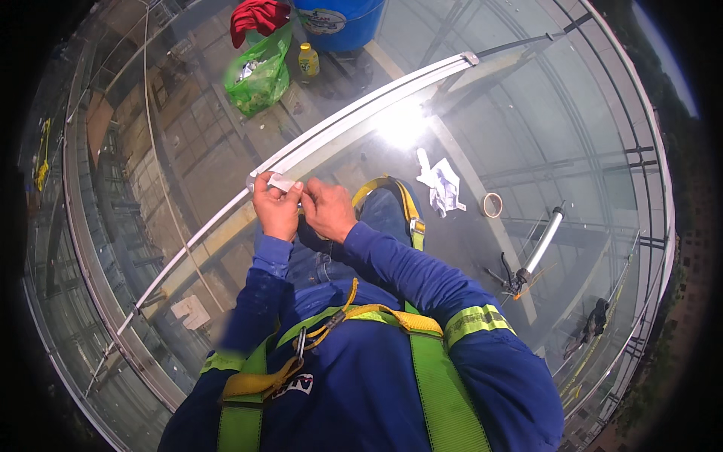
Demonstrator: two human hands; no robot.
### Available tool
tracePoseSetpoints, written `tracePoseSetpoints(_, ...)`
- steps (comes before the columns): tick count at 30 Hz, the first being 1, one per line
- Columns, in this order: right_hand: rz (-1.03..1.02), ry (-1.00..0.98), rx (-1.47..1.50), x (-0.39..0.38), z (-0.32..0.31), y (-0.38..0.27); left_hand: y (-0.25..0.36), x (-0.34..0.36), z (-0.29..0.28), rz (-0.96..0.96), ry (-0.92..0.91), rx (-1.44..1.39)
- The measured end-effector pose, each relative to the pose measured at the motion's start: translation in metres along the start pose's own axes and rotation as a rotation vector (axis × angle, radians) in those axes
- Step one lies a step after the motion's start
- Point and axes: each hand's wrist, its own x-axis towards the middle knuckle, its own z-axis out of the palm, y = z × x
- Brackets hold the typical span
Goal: The person applies adhesive and sealant along the frames of a glass structure, using tape to mask the areas and a sealant gun to apply the material.
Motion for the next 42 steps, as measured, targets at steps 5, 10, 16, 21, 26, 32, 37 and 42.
tracePoseSetpoints(5,-0.171,-0.248,-0.008,-0.003,0.063,0.03,-0.067,0.066,-0.056,-0.257,0.199,0.067)
tracePoseSetpoints(10,0.06,-0.385,-0.531,0.031,0.091,0.158,-0.083,0.116,-0.101,-0.645,0.117,-0.09)
tracePoseSetpoints(16,0.208,-0.44,-0.83,0.061,0.107,0.156,-0.122,0.138,-0.165,-0.706,0.341,-0.013)
tracePoseSetpoints(21,-0.109,-0.386,-0.043,0.089,0.168,0.133,-0.132,0.156,-0.158,-0.702,0.323,0.111)
tracePoseSetpoints(26,-0.18,-0.405,0.005,0.098,0.224,0.17,-0.145,0.185,-0.145,-0.701,0.365,0.298)
tracePoseSetpoints(32,0.111,-0.299,0.221,0.117,0.239,0.157,-0.16,0.22,-0.17,-0.686,0.224,0.68)
tracePoseSetpoints(37,-0.016,-0.298,0.112,0.113,0.257,0.19,-0.161,0.255,-0.149,-0.632,-0.069,0.979)
tracePoseSetpoints(42,-0.034,-0.286,-0.052,0.11,0.269,0.18,-0.169,0.266,-0.164,-0.384,-0.225,1.271)
